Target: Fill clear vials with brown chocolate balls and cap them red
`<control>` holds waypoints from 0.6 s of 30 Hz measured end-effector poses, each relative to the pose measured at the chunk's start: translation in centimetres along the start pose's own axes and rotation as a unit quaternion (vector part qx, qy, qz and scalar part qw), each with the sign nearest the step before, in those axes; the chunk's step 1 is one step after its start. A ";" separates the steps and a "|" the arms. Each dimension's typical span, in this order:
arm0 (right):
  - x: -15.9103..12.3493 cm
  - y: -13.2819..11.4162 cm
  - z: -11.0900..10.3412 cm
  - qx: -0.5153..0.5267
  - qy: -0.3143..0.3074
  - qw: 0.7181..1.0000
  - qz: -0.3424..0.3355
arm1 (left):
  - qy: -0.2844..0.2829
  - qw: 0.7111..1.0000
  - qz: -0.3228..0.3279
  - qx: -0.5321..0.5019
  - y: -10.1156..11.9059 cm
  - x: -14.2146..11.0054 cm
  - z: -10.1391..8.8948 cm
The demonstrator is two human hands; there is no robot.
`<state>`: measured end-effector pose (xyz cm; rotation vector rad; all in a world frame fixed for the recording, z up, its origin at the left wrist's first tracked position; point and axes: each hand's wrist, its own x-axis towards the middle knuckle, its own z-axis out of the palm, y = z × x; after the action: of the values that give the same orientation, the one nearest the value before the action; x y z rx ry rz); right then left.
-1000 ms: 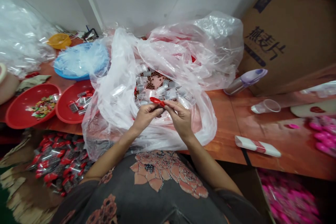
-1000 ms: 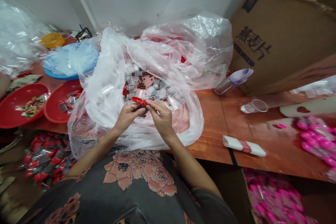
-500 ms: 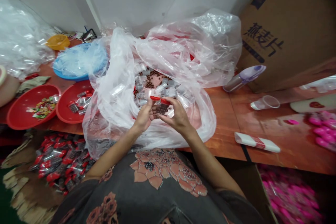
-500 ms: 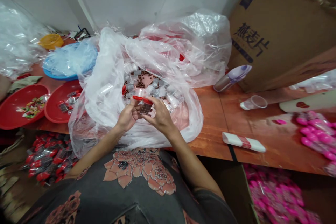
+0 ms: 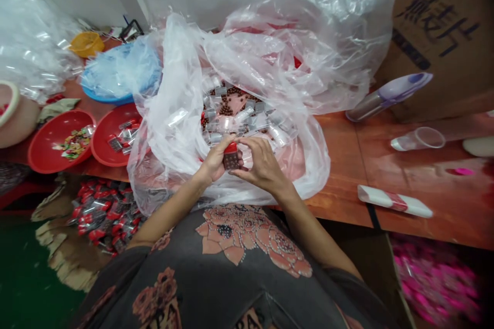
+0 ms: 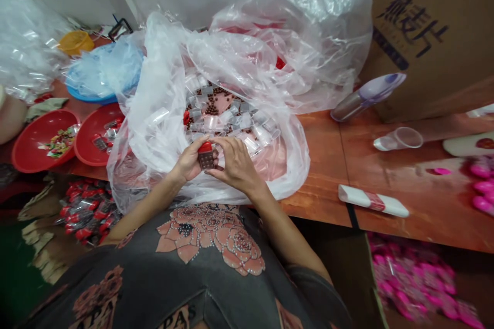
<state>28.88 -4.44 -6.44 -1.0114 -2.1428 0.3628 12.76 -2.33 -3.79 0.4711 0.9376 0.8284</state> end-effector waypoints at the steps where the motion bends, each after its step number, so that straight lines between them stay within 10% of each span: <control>1: 0.0 -0.1 0.0 -0.010 -0.008 1.000 0.005 | 0.003 1.000 -0.002 0.003 -0.1 0.0 0.0; 18: 0.3 0.1 2.3 -0.051 -0.021 0.998 -0.028 | 0.080 0.983 0.140 0.089 -3.2 0.2 -0.3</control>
<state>27.11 -4.06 -7.96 -1.0057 -2.2414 0.2528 13.88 -4.15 -6.22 0.7112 1.1151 1.0528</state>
